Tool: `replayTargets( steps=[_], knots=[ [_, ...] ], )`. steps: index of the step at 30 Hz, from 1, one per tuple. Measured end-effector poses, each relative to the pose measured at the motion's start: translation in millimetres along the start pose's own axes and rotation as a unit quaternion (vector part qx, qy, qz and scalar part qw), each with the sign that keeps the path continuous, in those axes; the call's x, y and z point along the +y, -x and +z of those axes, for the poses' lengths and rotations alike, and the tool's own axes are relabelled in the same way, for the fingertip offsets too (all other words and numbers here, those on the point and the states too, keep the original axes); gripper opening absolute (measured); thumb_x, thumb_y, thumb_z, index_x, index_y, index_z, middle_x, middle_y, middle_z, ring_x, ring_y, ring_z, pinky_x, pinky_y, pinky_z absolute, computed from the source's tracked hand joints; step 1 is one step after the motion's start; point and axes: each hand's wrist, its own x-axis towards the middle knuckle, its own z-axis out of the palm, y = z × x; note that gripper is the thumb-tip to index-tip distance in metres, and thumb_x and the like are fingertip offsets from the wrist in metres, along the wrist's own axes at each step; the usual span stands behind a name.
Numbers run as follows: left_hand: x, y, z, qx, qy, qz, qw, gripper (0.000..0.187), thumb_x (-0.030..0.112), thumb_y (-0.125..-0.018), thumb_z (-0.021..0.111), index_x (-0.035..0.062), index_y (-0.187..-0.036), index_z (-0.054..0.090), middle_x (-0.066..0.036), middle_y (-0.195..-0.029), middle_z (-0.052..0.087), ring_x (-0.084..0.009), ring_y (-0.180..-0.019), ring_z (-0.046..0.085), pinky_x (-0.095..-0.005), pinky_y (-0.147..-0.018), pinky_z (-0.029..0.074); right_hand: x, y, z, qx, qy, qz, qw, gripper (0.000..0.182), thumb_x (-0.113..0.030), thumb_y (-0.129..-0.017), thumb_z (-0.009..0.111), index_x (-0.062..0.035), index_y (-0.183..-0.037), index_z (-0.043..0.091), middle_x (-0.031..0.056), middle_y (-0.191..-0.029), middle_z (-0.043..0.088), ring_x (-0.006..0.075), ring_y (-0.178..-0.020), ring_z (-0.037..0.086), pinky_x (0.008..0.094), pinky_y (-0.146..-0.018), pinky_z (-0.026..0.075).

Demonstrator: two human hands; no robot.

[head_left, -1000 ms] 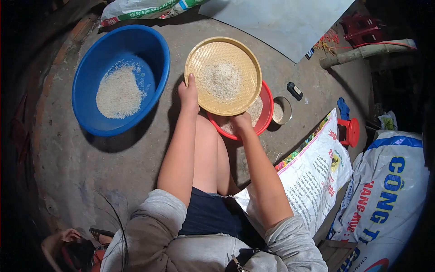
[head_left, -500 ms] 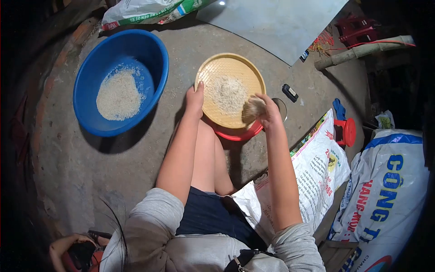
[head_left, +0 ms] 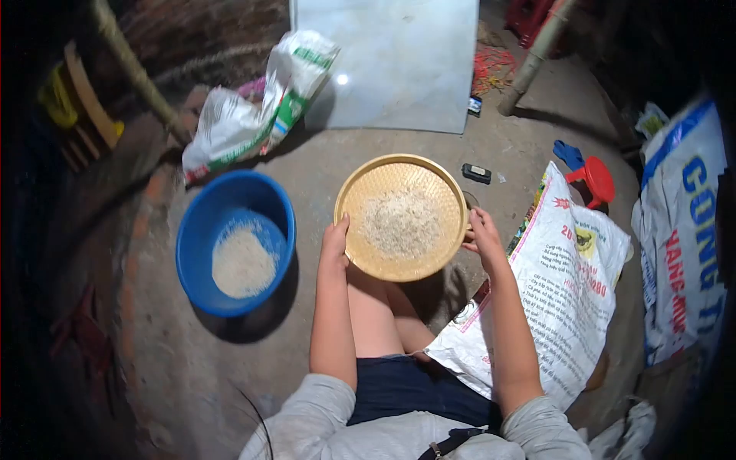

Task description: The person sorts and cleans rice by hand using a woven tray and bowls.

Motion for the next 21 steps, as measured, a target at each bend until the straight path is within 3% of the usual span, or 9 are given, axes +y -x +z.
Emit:
replayTargets(
  steps=[1,3,6,9,11,14,18,20,21],
  knots=[
    [11.1,12.5,12.3,-0.028,-0.008,-0.010,1.000,0.035,0.023,-0.091,0.050,-0.0052,-0.112,0.052,-0.014,-0.100,0.061,-0.0214,-0.086,0.061,-0.0334,-0.074,0.049,-17.9,14.1,-9.7,-0.084,-0.127,0.116,0.982,0.052,-0.044,-0.088,0.050,-0.0049,-0.122,0.048,0.0113,-0.118,0.054,0.0202,-0.098,0.056,0.0351,-0.083,0.045],
    [18.2,30.0,45.8,-0.071,-0.052,-0.003,0.996,0.034,0.022,-0.091,0.051,-0.0052,-0.112,0.052,-0.014,-0.099,0.062,-0.0211,-0.085,0.061,-0.0329,-0.074,0.049,-4.3,6.7,-36.5,-0.104,-0.203,0.061,0.972,0.054,-0.048,-0.091,0.043,-0.0055,-0.123,0.049,0.0088,-0.115,0.056,0.0180,-0.096,0.057,0.0332,-0.080,0.047],
    [23.5,65.7,91.8,-0.106,-0.103,-0.002,0.989,0.033,0.019,-0.090,0.051,-0.0055,-0.113,0.053,-0.013,-0.098,0.062,-0.0199,-0.084,0.061,-0.0318,-0.073,0.049,-22.1,12.0,-82.9,-0.124,-0.393,0.071,0.908,0.041,-0.034,-0.095,0.039,-0.0027,-0.121,0.049,0.0094,-0.108,0.059,0.0157,-0.093,0.059,0.0317,-0.077,0.050],
    [21.2,70.9,94.2,-0.106,-0.156,0.023,0.982,0.031,0.015,-0.089,0.050,-0.0058,-0.112,0.053,-0.012,-0.093,0.062,-0.0176,-0.079,0.061,-0.0294,-0.070,0.050,-37.5,27.3,-93.1,-0.172,-0.421,0.037,0.890,0.036,-0.025,-0.094,0.042,-0.0009,-0.121,0.048,0.0112,-0.107,0.059,0.0172,-0.092,0.059,0.0320,-0.079,0.050],
    [38.2,64.2,70.8,-0.158,-0.113,0.020,0.981,0.027,0.014,-0.089,0.047,-0.0028,-0.109,0.054,-0.012,-0.090,0.063,-0.0190,-0.077,0.063,-0.0309,-0.069,0.052,-2.8,22.8,-67.0,-0.100,-0.341,0.052,0.933,0.036,-0.017,-0.092,0.046,-0.0004,-0.125,0.045,0.0123,-0.107,0.059,0.0178,-0.092,0.059,0.0315,-0.078,0.050],
    [60.0,85.5,66.0,-0.130,-0.087,0.056,0.986,0.036,0.013,-0.089,0.045,0.0007,-0.123,0.043,-0.015,-0.107,0.059,-0.0212,-0.091,0.061,-0.0311,-0.079,0.051,-34.0,59.8,-39.8,-0.120,-0.402,0.071,0.905,0.030,-0.013,-0.091,0.049,-0.0001,-0.118,0.047,0.0113,-0.102,0.059,0.0158,-0.087,0.059,0.0283,-0.074,0.050],
    [18.8,115.8,111.8,-0.089,-0.217,0.157,0.959,0.043,0.011,-0.089,0.047,0.0054,-0.130,0.039,-0.013,-0.114,0.053,-0.0187,-0.102,0.052,-0.0298,-0.088,0.042,-18.5,26.2,-112.0,-0.131,-0.338,0.034,0.931,0.025,-0.012,-0.091,0.048,0.0009,-0.112,0.052,0.0117,-0.096,0.062,0.0156,-0.080,0.062,0.0292,-0.069,0.053],
    [2.3,115.5,121.7,-0.068,-0.245,0.166,0.953,0.044,0.011,-0.089,0.047,0.0067,-0.132,0.038,-0.012,-0.115,0.052,-0.0181,-0.103,0.050,-0.0295,-0.089,0.040,-29.5,32.2,-145.0,-0.165,-0.437,0.039,0.884,0.035,-0.008,-0.089,0.047,0.0028,-0.122,0.047,0.0125,-0.098,0.062,0.0174,-0.084,0.063,0.0292,-0.072,0.053],
    [0.4,114.9,126.9,-0.081,-0.271,0.192,0.940,0.044,0.010,-0.088,0.046,0.0059,-0.131,0.038,-0.013,-0.118,0.051,-0.0196,-0.106,0.049,-0.0308,-0.090,0.040,-25.1,32.0,-148.5,-0.164,-0.435,0.036,0.885,0.035,-0.008,-0.089,0.047,0.0028,-0.122,0.047,0.0125,-0.098,0.062,0.0174,-0.084,0.063,0.0292,-0.072,0.053]
  ],
)
